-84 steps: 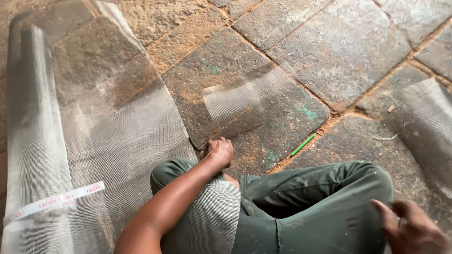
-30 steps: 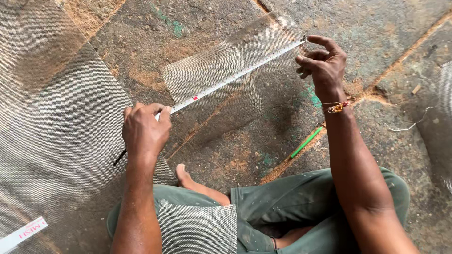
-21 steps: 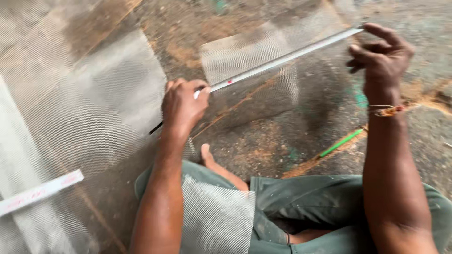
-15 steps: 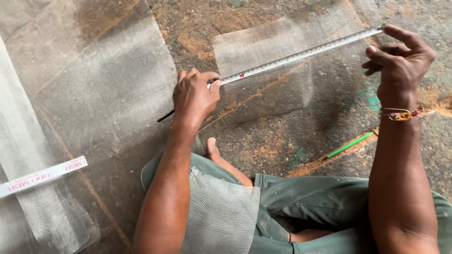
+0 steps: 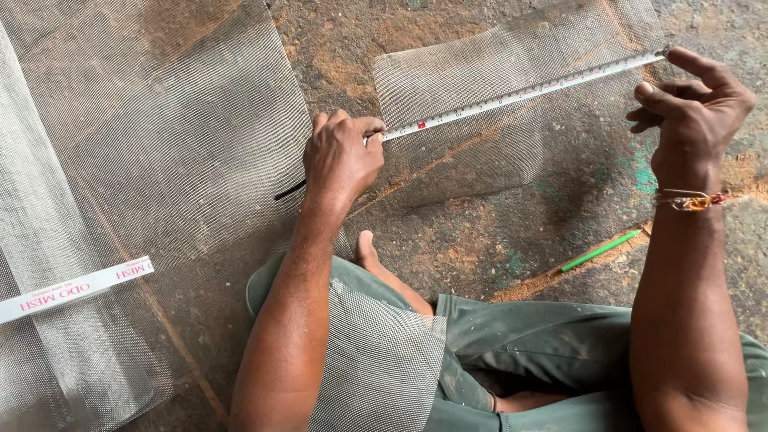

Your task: The person sits on a stone floor and cuts a piece of mesh material. They unroll the mesh, measure it with a tape measure, and then use orange-handled scissors to cut a rectangular section. The cut piece is placed on the floor.

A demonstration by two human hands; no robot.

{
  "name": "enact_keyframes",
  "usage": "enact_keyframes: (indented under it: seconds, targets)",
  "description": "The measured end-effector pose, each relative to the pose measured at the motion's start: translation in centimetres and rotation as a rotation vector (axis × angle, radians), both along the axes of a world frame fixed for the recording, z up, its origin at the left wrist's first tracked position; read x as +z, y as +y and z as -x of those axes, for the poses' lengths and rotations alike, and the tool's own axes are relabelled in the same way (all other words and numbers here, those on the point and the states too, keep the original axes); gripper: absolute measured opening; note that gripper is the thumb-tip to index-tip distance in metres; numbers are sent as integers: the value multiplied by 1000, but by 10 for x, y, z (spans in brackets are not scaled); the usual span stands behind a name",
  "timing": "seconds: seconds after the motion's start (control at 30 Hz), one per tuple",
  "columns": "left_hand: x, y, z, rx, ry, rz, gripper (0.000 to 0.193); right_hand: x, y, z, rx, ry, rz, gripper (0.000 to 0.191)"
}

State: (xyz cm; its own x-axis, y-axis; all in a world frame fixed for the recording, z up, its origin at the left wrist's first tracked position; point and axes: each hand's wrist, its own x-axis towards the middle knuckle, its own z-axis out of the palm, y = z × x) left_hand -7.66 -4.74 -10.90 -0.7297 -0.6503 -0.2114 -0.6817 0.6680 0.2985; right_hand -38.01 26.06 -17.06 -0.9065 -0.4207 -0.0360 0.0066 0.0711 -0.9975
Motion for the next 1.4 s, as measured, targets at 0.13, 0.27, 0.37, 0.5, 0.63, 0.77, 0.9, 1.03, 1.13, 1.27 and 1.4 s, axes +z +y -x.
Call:
enact_keyframes:
  seconds: [0.13, 0.27, 0.37, 0.5, 0.63, 0.77, 0.9, 1.03, 1.13, 1.27, 1.4]
  targets:
    - [1, 0, 0, 5, -18, -9, 25, 4, -2, -2, -4, -16, 4, 38]
    - [4, 0, 1, -13, 16, 10, 25, 5, -3, -3, 0, 7, -1, 39]
    - [7, 0, 2, -18, 21, 15, 23, 1, -1, -1, -10, -21, 5, 40]
    - [13, 3, 3, 23, 46, 13, 17, -7, 2, 6, 20, -35, 45, 47]
    - [17, 5, 0, -4, 469, 157, 13, 2, 6, 6, 54, -131, 27, 53]
    - [19, -5, -1, -125, 685, 9, 16, 32, 10, -9, 112, -257, -125, 27]
    - [22, -11, -1, 15, 772, -210, 20, 78, 31, -21, -10, -79, 101, 28]
    - [28, -10, -5, 124, 692, -232, 19, 126, 101, -25, -171, 112, 392, 33]
    - [29, -8, -6, 134, 679, -224, 19, 150, 182, -41, -397, 258, 472, 32]
    - [24, -6, -3, 107, 670, -198, 20, 152, 278, -58, -801, 106, 502, 34]
    - [17, -6, 0, 63, 647, -148, 21, 119, 333, -90, -996, -7, 184, 45]
